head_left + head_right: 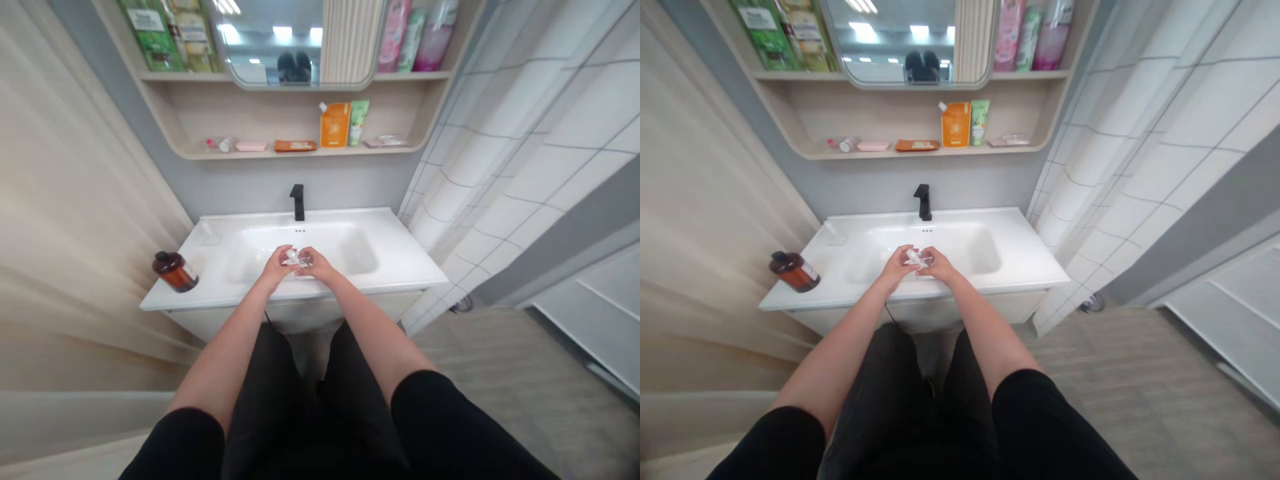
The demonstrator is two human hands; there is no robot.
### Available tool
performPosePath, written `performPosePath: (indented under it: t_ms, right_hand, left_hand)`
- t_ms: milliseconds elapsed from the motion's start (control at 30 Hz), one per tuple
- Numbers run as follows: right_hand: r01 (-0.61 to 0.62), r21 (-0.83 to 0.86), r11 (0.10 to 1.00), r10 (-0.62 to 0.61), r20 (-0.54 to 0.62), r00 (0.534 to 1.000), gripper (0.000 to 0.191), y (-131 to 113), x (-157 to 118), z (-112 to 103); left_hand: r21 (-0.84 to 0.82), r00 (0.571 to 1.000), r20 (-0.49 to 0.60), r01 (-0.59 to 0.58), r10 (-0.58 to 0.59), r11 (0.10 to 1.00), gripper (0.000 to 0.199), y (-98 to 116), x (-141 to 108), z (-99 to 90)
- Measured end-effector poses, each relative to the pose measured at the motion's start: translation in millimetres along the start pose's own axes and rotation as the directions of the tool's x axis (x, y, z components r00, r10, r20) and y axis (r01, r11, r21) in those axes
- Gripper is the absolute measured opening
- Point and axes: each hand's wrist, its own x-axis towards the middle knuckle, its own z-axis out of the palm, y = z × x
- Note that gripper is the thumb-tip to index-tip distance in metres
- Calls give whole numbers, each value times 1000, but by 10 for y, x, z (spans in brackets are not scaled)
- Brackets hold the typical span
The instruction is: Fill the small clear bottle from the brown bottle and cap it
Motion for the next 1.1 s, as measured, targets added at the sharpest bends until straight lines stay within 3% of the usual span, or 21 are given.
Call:
performPosePath:
  t_ms: [233,367,467,533,633,700,767,867,967,1100]
  right_hand:
    - [0,-82,997,-3,-37,999,79,35,7,14]
    - [11,-180,984,-21,-54,998,79,54,-13,17]
    - [9,-212,977,-21,-56,998,80,76,-20,14]
    - [-6,-226,974,-9,-62,998,80,90,-17,11]
    - [-32,-239,971,13,-81,997,79,95,-12,8]
    - [-41,-246,968,20,-89,996,77,84,-12,9]
    - [-49,-248,967,26,-96,995,76,64,-16,9]
    - [-64,-239,969,41,-103,994,76,32,-25,7]
    - [-68,-226,972,45,-105,993,75,18,-33,3]
    - [-59,-221,973,34,-116,993,76,36,-34,3]
  left_hand:
    - [60,997,-27,-74,76,995,61,-4,-23,-21]
    - [269,981,-135,-99,140,958,43,32,-58,15]
    - [396,959,-221,-79,179,915,36,175,-62,-21]
    - [441,936,-277,-76,216,894,36,343,-53,-144]
    - [534,908,-324,-56,265,844,40,643,-71,-517]
    - [688,895,-337,22,293,725,39,818,-124,-842]
    - [829,881,-344,122,326,547,35,937,-197,-1151]
    - [896,891,-363,254,272,365,33,1007,-286,-1468]
    - [876,882,-435,369,179,312,34,991,-310,-1581]
    - [875,860,-454,381,234,299,43,897,-311,-1565]
